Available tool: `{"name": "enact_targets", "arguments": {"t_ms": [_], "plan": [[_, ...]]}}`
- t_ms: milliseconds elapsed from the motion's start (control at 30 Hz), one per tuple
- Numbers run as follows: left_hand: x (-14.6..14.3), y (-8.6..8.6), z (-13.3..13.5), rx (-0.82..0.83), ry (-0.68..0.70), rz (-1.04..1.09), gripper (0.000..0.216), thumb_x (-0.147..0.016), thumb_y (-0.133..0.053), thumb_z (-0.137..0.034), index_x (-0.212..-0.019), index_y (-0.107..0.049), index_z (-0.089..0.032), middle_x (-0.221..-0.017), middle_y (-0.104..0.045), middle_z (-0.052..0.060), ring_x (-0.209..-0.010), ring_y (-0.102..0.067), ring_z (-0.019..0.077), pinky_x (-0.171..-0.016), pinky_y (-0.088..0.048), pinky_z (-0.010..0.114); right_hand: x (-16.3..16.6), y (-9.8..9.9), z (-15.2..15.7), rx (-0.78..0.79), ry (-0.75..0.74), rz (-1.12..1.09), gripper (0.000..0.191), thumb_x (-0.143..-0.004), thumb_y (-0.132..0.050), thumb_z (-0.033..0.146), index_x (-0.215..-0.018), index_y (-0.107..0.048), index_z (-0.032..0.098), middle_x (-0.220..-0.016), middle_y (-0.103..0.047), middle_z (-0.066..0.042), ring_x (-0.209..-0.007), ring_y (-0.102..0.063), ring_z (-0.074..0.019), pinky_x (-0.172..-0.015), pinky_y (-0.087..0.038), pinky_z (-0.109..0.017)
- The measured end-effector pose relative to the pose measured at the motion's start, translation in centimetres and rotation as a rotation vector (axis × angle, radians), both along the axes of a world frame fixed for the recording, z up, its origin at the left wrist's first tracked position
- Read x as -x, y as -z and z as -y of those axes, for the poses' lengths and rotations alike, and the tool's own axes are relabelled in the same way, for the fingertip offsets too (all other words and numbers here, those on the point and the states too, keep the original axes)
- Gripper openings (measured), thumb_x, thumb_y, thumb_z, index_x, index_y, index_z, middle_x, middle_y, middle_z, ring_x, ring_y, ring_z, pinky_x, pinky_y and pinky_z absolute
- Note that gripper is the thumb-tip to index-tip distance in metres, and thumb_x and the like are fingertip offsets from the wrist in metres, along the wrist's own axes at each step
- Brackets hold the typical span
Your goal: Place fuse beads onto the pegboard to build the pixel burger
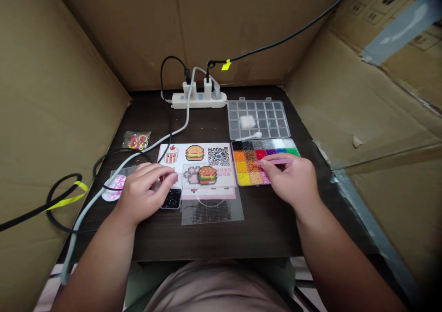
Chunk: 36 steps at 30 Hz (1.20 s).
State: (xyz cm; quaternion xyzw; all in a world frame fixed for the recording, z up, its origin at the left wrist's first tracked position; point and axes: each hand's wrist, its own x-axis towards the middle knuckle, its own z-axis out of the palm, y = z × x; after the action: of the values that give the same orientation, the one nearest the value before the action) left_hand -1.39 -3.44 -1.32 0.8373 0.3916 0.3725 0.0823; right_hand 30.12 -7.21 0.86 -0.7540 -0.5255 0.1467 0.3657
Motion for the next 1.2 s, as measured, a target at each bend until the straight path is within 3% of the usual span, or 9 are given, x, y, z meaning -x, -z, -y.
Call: {"name": "enact_targets", "arguments": {"t_ms": [467, 1200], "plan": [[0.07, -0.14, 0.04, -0.007, 0.010, -0.010, 0.006, -0.083, -0.066, -0.016, -0.088, -0.068, -0.018, -0.084, -0.073, 0.003, -0.073, -0.066, 0.0163, -0.073, -0.052, 0.033, 0.20, -0.22, -0.15, 0.049, 0.042, -0.043, 0.011, -0.070, -0.069, 0.029, -0.069, -0.073, 0.019, -0.062, -0.072, -0.004, -0.052, -0.064, -0.0186, -0.050, -0.049, -0.030], [0.13, 0.00, 0.03, 0.001, 0.018, -0.014, 0.006, -0.082, -0.068, -0.014, -0.088, -0.068, -0.016, -0.084, -0.072, 0.004, -0.074, -0.066, 0.0158, -0.075, -0.051, 0.032, 0.00, 0.19, -0.14, 0.002, 0.024, -0.040, 0.013, -0.071, -0.071, 0.030, -0.071, -0.074, 0.018, -0.061, -0.071, -0.004, -0.052, -0.064, -0.0181, -0.049, -0.048, -0.029]]}}
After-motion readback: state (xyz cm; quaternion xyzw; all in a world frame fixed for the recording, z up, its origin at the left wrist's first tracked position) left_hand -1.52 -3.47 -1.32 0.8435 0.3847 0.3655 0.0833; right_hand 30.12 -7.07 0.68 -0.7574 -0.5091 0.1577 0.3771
